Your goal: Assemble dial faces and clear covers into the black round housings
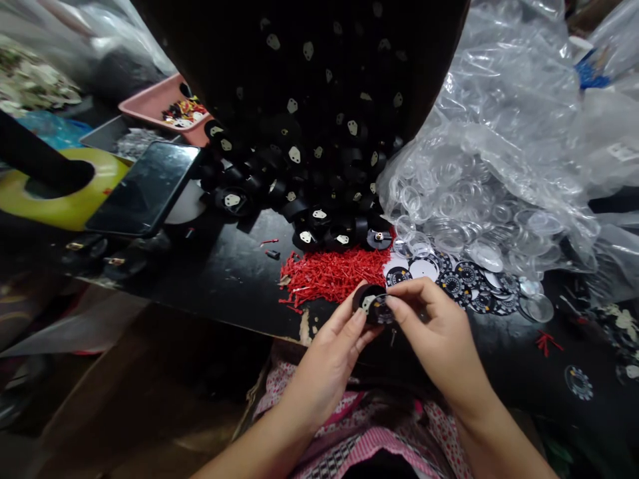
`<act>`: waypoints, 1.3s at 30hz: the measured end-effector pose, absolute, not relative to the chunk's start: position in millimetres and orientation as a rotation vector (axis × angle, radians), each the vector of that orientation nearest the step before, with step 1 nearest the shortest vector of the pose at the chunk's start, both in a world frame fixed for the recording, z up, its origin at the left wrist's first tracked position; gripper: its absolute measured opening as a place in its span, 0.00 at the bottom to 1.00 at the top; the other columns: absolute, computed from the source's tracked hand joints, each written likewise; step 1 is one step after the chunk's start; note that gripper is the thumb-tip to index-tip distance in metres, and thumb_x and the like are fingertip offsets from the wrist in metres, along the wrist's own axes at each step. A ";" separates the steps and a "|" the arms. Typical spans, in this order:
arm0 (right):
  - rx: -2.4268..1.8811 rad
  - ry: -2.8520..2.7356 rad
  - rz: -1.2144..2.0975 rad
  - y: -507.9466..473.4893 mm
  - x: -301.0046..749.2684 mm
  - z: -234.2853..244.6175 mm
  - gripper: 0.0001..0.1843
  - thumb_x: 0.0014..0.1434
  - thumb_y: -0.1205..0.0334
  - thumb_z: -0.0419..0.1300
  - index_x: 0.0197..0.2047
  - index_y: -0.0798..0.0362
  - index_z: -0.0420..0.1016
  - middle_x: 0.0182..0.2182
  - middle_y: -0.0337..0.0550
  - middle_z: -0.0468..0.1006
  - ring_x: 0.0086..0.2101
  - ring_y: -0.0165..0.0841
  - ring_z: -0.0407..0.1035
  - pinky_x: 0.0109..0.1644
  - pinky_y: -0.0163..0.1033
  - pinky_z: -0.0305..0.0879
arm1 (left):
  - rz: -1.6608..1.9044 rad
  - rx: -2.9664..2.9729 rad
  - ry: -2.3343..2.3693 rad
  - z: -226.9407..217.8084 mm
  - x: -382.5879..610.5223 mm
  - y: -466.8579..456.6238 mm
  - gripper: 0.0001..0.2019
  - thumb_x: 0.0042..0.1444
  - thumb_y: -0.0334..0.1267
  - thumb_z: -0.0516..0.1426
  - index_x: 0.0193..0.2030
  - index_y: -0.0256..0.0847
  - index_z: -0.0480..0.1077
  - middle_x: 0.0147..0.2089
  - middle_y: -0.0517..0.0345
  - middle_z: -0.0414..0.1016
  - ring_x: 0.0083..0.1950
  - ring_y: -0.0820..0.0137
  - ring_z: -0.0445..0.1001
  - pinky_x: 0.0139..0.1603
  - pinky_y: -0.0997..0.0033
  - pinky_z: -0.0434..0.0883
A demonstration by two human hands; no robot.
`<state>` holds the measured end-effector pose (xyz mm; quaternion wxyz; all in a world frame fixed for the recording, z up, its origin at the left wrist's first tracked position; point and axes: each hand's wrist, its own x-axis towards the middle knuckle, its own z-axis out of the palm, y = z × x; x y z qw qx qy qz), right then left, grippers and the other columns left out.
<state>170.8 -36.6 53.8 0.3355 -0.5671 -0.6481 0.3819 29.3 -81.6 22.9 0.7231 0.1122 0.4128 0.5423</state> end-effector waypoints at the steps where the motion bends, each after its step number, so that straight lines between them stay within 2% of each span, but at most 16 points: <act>1: -1.467 -1.714 1.006 -36.6 167.8 53.9 0.03 0.63 0.60 0.60 0.40 0.47 0.74 0.33 0.36 0.79 0.34 0.31 0.73 0.39 0.36 0.67 | 1.192 0.271 0.915 22.2 30.1 -82.3 0.14 0.61 0.42 0.60 0.54 0.53 0.77 0.62 0.58 0.76 0.64 0.59 0.71 0.63 0.58 0.70; 3: -1.469 -1.779 0.984 -35.9 164.4 54.4 0.02 0.63 0.62 0.60 0.39 0.49 0.72 0.33 0.37 0.78 0.33 0.31 0.72 0.38 0.36 0.66 | 1.176 0.330 0.926 19.9 30.5 -83.8 0.15 0.61 0.43 0.61 0.54 0.54 0.76 0.63 0.59 0.74 0.65 0.58 0.70 0.64 0.56 0.69; 8: -1.506 -1.881 1.073 -30.9 169.6 55.9 0.02 0.63 0.63 0.58 0.37 0.49 0.69 0.32 0.37 0.76 0.33 0.32 0.71 0.37 0.38 0.65 | 1.102 0.456 0.945 14.1 24.1 -84.9 0.16 0.61 0.43 0.60 0.56 0.59 0.75 0.63 0.64 0.74 0.64 0.63 0.71 0.65 0.61 0.68; 11: -1.552 -1.881 1.105 -28.9 174.0 53.7 0.04 0.61 0.60 0.60 0.36 0.49 0.68 0.31 0.36 0.74 0.31 0.31 0.69 0.35 0.38 0.64 | 1.047 0.513 0.972 13.6 21.2 -84.2 0.17 0.60 0.41 0.61 0.56 0.57 0.75 0.61 0.62 0.76 0.63 0.63 0.73 0.64 0.62 0.69; 14: -1.554 -1.858 1.232 -33.3 177.8 48.9 0.06 0.61 0.58 0.61 0.40 0.48 0.68 0.33 0.37 0.74 0.31 0.31 0.68 0.34 0.38 0.65 | 1.025 0.575 1.017 13.8 21.9 -84.3 0.16 0.59 0.38 0.62 0.54 0.53 0.76 0.59 0.60 0.77 0.61 0.64 0.74 0.63 0.63 0.69; 17: -1.428 -1.859 1.393 -45.7 183.9 45.0 0.08 0.63 0.63 0.57 0.47 0.47 0.68 0.40 0.39 0.76 0.38 0.32 0.72 0.41 0.39 0.68 | 0.984 0.737 1.101 14.5 21.5 -87.4 0.15 0.58 0.34 0.60 0.52 0.50 0.75 0.58 0.58 0.78 0.60 0.65 0.74 0.63 0.64 0.69; 19: -1.381 -1.864 1.380 -54.4 189.2 44.5 0.10 0.64 0.66 0.56 0.48 0.46 0.68 0.44 0.39 0.77 0.41 0.32 0.73 0.44 0.38 0.68 | 0.917 0.907 1.158 14.8 18.2 -91.7 0.16 0.59 0.33 0.58 0.54 0.49 0.74 0.57 0.57 0.78 0.58 0.65 0.76 0.61 0.63 0.69; 22: -1.342 -1.949 1.326 -58.3 194.8 45.5 0.10 0.64 0.65 0.57 0.49 0.45 0.71 0.42 0.37 0.78 0.40 0.31 0.73 0.44 0.38 0.67 | 0.836 1.127 1.261 12.7 9.7 -98.7 0.17 0.59 0.34 0.57 0.55 0.50 0.73 0.54 0.57 0.80 0.55 0.63 0.77 0.62 0.59 0.69; 24: -1.325 -2.071 1.242 -52.8 193.8 44.8 0.11 0.66 0.64 0.56 0.50 0.45 0.73 0.43 0.38 0.79 0.42 0.33 0.73 0.46 0.40 0.65 | 0.873 1.096 1.310 9.5 3.7 -101.4 0.18 0.59 0.34 0.58 0.55 0.51 0.74 0.55 0.58 0.80 0.58 0.62 0.75 0.64 0.58 0.66; 27: -1.480 -2.301 0.834 -38.4 182.7 39.1 0.08 0.66 0.66 0.56 0.43 0.51 0.76 0.39 0.42 0.80 0.42 0.39 0.72 0.48 0.46 0.60 | 1.008 0.762 1.286 4.7 -2.2 -101.1 0.17 0.59 0.38 0.60 0.55 0.52 0.73 0.57 0.59 0.79 0.61 0.62 0.74 0.64 0.60 0.67; 29: -1.586 -2.444 0.551 -29.8 170.8 34.0 0.07 0.65 0.66 0.56 0.39 0.53 0.76 0.35 0.44 0.80 0.39 0.41 0.71 0.46 0.47 0.57 | 1.096 0.565 1.244 2.9 -3.7 -99.6 0.17 0.58 0.41 0.61 0.54 0.49 0.74 0.56 0.57 0.79 0.59 0.62 0.75 0.60 0.62 0.72; 33: -1.564 -2.642 0.210 -21.8 149.5 29.6 0.07 0.65 0.65 0.57 0.37 0.55 0.75 0.33 0.47 0.79 0.37 0.43 0.70 0.42 0.47 0.53 | 1.217 0.418 1.199 1.9 -2.8 -98.1 0.17 0.58 0.43 0.62 0.53 0.42 0.75 0.51 0.51 0.80 0.51 0.60 0.79 0.51 0.63 0.77; 36: -1.507 -2.733 0.109 -19.3 145.0 31.5 0.08 0.65 0.66 0.56 0.35 0.56 0.74 0.31 0.51 0.78 0.35 0.43 0.69 0.41 0.47 0.51 | 1.224 0.395 1.198 2.6 -0.4 -97.1 0.15 0.59 0.43 0.61 0.51 0.41 0.75 0.49 0.51 0.81 0.49 0.61 0.79 0.49 0.62 0.77; 39: -1.514 -2.698 0.233 -17.8 150.3 32.5 0.08 0.64 0.66 0.56 0.33 0.55 0.73 0.30 0.49 0.78 0.34 0.42 0.69 0.41 0.47 0.52 | 1.257 0.297 1.164 6.3 2.8 -94.7 0.13 0.58 0.42 0.62 0.49 0.41 0.75 0.48 0.51 0.82 0.50 0.60 0.80 0.52 0.60 0.77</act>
